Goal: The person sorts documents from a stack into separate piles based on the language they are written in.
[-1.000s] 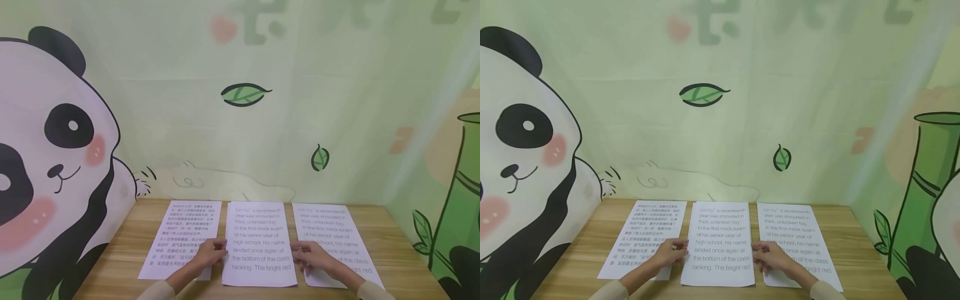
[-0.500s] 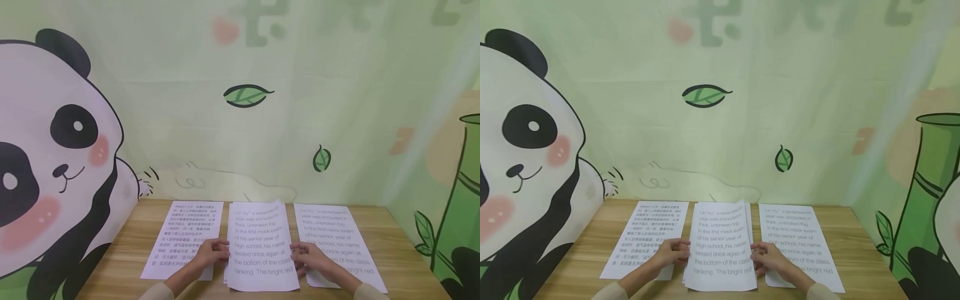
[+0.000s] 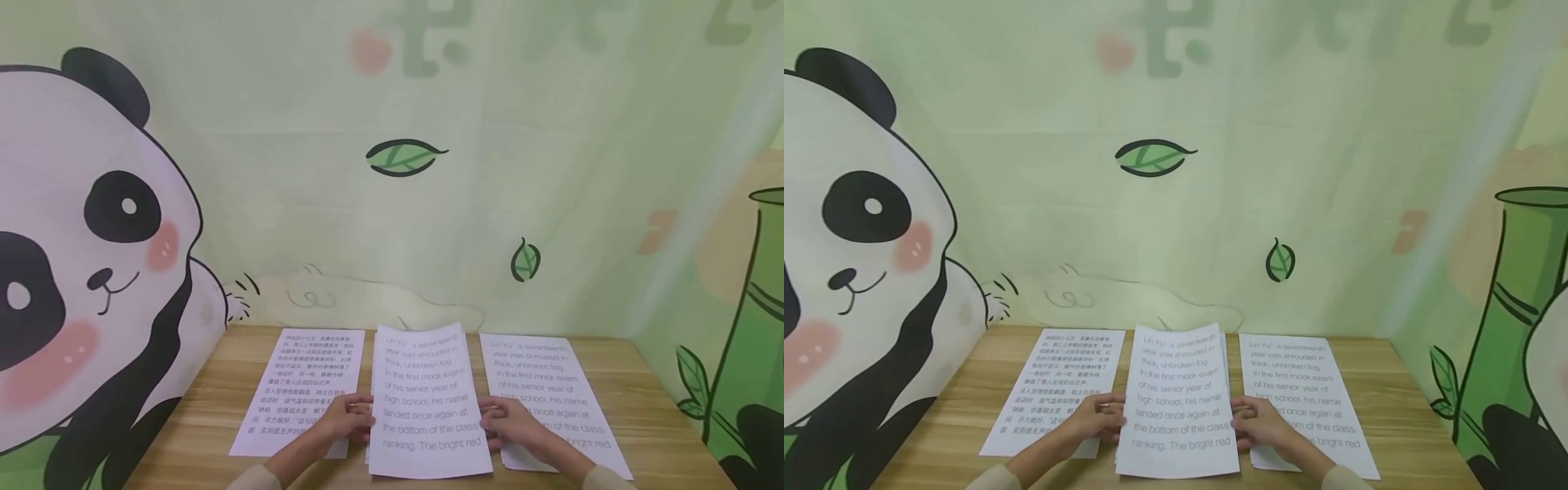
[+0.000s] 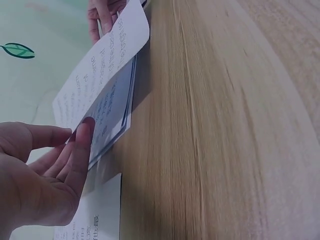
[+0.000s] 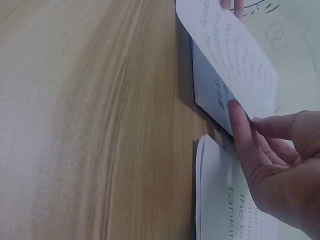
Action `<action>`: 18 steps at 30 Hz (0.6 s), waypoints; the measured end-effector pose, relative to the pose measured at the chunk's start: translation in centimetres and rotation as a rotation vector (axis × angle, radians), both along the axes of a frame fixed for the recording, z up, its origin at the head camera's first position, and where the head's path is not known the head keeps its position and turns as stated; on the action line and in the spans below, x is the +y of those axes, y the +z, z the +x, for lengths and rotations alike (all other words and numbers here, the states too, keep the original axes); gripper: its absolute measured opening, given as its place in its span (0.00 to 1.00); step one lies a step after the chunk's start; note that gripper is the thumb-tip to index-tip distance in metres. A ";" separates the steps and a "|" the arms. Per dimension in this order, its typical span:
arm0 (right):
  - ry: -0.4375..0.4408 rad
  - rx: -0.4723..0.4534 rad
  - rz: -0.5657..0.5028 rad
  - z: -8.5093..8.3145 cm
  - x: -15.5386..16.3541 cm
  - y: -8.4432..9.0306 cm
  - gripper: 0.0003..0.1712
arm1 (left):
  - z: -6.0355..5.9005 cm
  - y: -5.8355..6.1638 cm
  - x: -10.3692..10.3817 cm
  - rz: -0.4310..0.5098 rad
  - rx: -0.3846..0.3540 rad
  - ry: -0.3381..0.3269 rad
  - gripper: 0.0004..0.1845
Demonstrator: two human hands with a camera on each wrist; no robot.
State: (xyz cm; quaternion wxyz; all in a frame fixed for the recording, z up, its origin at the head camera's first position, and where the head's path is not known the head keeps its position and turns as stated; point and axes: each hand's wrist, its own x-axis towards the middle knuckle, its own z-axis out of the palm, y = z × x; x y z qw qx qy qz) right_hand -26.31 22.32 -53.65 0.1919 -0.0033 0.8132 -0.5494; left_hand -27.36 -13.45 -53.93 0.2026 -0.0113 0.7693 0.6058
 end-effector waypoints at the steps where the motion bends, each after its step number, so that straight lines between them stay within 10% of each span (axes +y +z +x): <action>1: -0.003 0.004 -0.001 0.0 0.2 0.0 0.32 | 0.1 0.0 0.0 0.012 0.005 -0.004 0.32; 18: -0.029 0.060 -0.023 0.9 4.7 0.6 0.31 | 0.5 0.3 3.7 0.131 0.083 -0.062 0.30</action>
